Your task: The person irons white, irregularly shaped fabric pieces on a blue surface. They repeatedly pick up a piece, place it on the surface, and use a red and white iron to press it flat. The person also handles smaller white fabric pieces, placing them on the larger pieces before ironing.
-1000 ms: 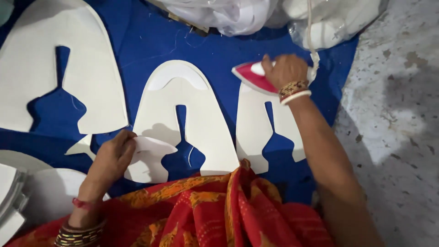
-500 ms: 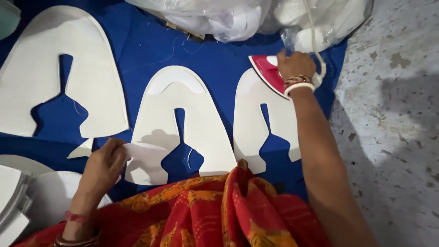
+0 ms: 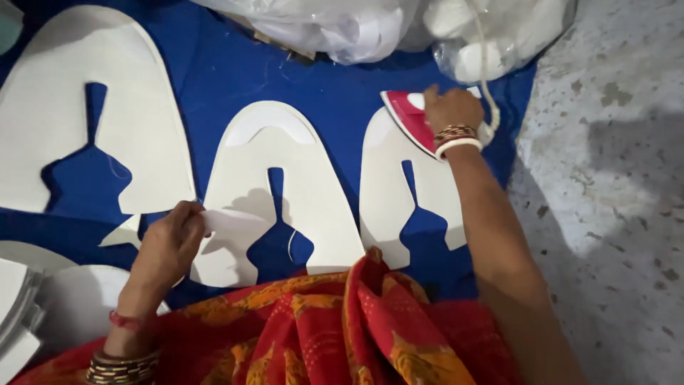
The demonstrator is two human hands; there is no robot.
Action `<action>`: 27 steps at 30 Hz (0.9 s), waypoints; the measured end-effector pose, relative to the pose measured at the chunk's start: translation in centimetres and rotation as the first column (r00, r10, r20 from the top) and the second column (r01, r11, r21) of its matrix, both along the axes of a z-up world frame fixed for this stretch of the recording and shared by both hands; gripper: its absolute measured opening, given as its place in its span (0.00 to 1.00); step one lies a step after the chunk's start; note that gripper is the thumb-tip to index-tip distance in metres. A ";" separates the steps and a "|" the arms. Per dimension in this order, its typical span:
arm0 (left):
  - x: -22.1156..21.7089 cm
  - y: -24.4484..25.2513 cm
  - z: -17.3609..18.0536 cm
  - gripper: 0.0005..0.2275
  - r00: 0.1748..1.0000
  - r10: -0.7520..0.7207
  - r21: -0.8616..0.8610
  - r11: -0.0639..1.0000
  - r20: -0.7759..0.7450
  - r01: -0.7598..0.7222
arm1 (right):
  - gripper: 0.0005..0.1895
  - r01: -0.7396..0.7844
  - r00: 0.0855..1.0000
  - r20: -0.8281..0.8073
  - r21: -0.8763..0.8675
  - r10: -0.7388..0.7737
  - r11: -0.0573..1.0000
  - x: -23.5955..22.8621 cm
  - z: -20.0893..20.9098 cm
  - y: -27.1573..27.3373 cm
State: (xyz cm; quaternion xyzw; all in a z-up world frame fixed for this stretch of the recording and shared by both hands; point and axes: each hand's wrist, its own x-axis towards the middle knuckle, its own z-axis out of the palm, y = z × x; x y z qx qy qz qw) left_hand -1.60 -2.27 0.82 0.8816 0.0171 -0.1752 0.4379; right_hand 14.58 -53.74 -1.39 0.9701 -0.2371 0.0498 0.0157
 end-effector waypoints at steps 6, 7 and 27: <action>-0.4 0.4 -0.3 0.12 0.998 0.015 -0.031 0.999 0.058 -0.013 | 0.28 -0.395 0.918 -0.041 -0.006 0.394 0.919 -2.0 1.7 3.7; -0.3 0.3 0.1 0.12 0.998 0.001 -0.004 1.000 0.061 0.000 | 0.26 -0.500 0.865 -0.028 0.012 0.501 0.866 -2.5 2.2 4.0; -0.7 1.2 2.2 0.10 0.989 0.043 -0.001 0.999 0.144 -0.043 | 0.36 0.111 0.993 -0.033 -0.036 -0.112 0.993 -1.3 -1.2 -2.9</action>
